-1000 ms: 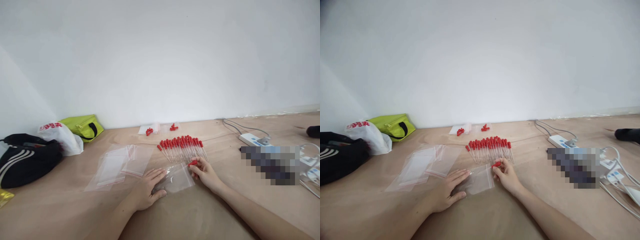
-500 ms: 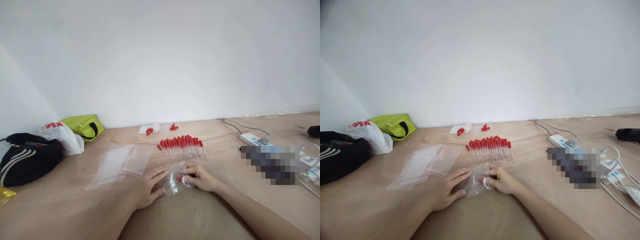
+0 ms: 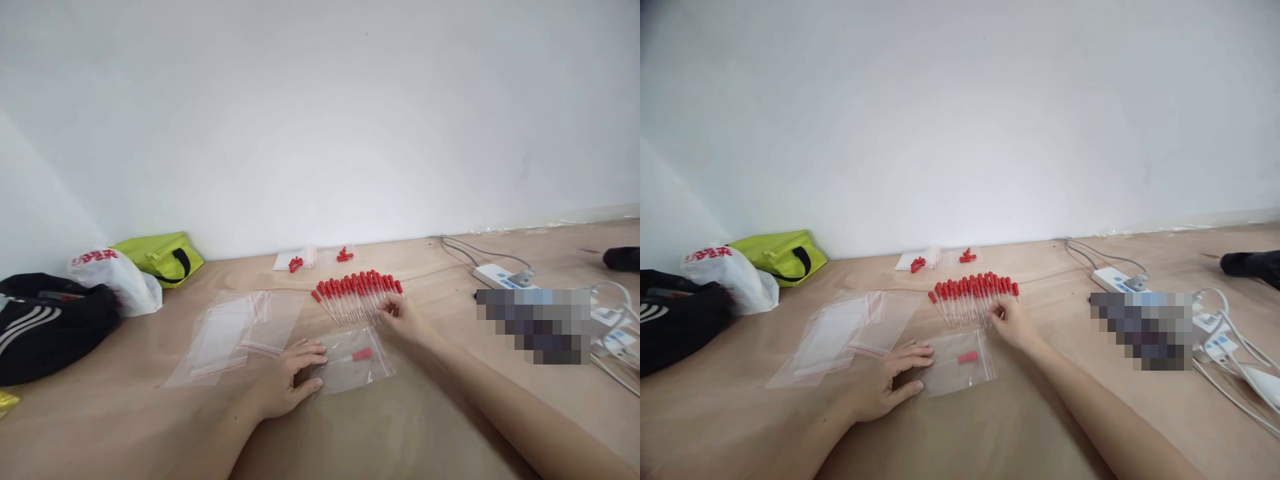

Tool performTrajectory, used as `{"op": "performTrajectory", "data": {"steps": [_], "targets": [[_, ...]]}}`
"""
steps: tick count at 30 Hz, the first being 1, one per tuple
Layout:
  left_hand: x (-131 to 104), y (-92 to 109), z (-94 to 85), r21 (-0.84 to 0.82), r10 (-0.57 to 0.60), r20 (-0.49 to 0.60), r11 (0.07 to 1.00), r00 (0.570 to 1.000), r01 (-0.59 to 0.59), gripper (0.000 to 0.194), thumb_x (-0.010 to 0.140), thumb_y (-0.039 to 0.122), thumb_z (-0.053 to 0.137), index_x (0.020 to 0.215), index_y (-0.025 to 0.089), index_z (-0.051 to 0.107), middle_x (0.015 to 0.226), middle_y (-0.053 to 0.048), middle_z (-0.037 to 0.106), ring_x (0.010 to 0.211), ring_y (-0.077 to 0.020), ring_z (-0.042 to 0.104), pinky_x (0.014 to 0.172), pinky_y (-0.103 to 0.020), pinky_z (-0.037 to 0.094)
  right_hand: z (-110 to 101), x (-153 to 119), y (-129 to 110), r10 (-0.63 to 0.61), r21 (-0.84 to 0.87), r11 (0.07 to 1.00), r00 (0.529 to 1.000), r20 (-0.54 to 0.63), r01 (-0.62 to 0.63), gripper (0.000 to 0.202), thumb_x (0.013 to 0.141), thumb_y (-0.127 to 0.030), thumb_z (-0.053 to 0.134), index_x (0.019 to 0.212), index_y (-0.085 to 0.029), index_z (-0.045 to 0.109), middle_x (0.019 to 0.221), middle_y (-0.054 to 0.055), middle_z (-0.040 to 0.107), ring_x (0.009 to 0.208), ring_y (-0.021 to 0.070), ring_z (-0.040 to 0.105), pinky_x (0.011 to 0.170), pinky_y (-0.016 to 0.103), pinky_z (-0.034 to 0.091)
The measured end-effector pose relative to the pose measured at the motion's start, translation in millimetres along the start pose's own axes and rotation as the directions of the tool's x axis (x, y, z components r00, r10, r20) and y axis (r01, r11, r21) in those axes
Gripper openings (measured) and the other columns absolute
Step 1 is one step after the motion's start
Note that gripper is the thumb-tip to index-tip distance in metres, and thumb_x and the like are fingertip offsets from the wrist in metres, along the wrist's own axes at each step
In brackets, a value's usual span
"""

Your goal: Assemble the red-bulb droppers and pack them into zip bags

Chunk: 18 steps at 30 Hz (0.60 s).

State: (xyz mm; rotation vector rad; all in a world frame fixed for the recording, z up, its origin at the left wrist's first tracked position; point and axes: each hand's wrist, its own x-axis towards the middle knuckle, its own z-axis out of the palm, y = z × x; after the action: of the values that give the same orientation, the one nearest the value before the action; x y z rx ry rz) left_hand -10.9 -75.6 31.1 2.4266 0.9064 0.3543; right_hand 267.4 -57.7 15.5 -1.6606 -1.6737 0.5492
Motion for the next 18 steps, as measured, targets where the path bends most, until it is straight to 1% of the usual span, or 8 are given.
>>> {"op": "performTrajectory", "data": {"steps": [2, 5, 8, 11, 14, 18], "targets": [[0, 0, -0.3, 0.004, 0.004, 0.003, 1.000, 1.000, -0.004, 0.030, 0.081, 0.030, 0.052, 0.110, 0.023, 0.056, 0.122, -0.004, 0.053, 0.117, -0.0202, 0.043, 0.103, -0.043, 0.026, 1, 17, -8, 0.036, -0.096, 0.995, 0.998, -0.056, -0.041, 0.012, 0.072, -0.022, 0.050, 0.065, -0.016, 0.058, 0.067, 0.003, 0.063, 0.064, 0.0130, 0.058, 0.061, 0.022, 0.042], [0, 1, -0.6, 0.004, 0.008, 0.008, 1.000, 1.000, -0.008, 0.031, 0.081, 0.030, 0.051, 0.111, 0.024, 0.056, 0.123, -0.004, 0.052, 0.119, -0.0207, 0.041, 0.103, -0.044, 0.027, 15, 40, -21, 0.108, -0.180, 0.976, 0.989, -0.102, -0.125, 0.014, 0.072, -0.026, 0.051, 0.069, -0.016, 0.061, 0.076, 0.009, 0.065, 0.076, 0.0190, 0.060, 0.069, 0.027, 0.043], [-1, 1, -0.7, 0.004, 0.000, 0.018, 1.000, 1.000, 0.000, 0.032, 0.082, 0.031, 0.051, 0.112, 0.024, 0.056, 0.125, -0.004, 0.051, 0.120, -0.0214, 0.039, 0.103, -0.044, 0.026, 32, 54, -32, 0.192, -0.246, 0.945, 0.974, -0.122, -0.217, 0.017, 0.072, -0.026, 0.052, 0.072, -0.013, 0.063, 0.079, 0.015, 0.065, 0.083, 0.0244, 0.060, 0.070, 0.031, 0.043], [-1, 0, -0.4, -0.009, 0.000, 0.016, 1.000, 1.000, 0.001, 0.032, 0.081, 0.032, 0.051, 0.113, 0.025, 0.056, 0.125, -0.004, 0.051, 0.120, -0.0221, 0.039, 0.103, -0.045, 0.025, 40, 62, -37, 0.248, -0.281, 0.919, 0.960, -0.131, -0.275, 0.018, 0.071, -0.022, 0.052, 0.079, -0.010, 0.063, 0.084, 0.019, 0.064, 0.084, 0.0270, 0.061, 0.069, 0.034, 0.044], [-1, -1, 0.6, -0.023, 0.008, 0.006, 1.000, 1.000, -0.008, 0.032, 0.081, 0.032, 0.051, 0.112, 0.025, 0.056, 0.125, -0.005, 0.051, 0.121, -0.0226, 0.039, 0.103, -0.046, 0.025, 42, 66, -40, 0.266, -0.282, 0.914, 0.955, -0.130, -0.293, 0.019, 0.071, -0.015, 0.049, 0.083, -0.009, 0.062, 0.086, 0.021, 0.063, 0.084, 0.0276, 0.061, 0.068, 0.034, 0.044], [-2, -3, 1.5, -0.021, 0.022, -0.006, 1.000, 1.000, -0.022, 0.032, 0.081, 0.033, 0.051, 0.112, 0.025, 0.057, 0.124, -0.005, 0.052, 0.120, -0.0220, 0.040, 0.104, -0.045, 0.024, 36, 67, -43, 0.231, -0.239, 0.938, 0.967, -0.112, -0.252, 0.013, 0.072, -0.013, 0.049, 0.077, -0.010, 0.061, 0.083, 0.019, 0.063, 0.082, 0.0252, 0.061, 0.068, 0.031, 0.043]]}}
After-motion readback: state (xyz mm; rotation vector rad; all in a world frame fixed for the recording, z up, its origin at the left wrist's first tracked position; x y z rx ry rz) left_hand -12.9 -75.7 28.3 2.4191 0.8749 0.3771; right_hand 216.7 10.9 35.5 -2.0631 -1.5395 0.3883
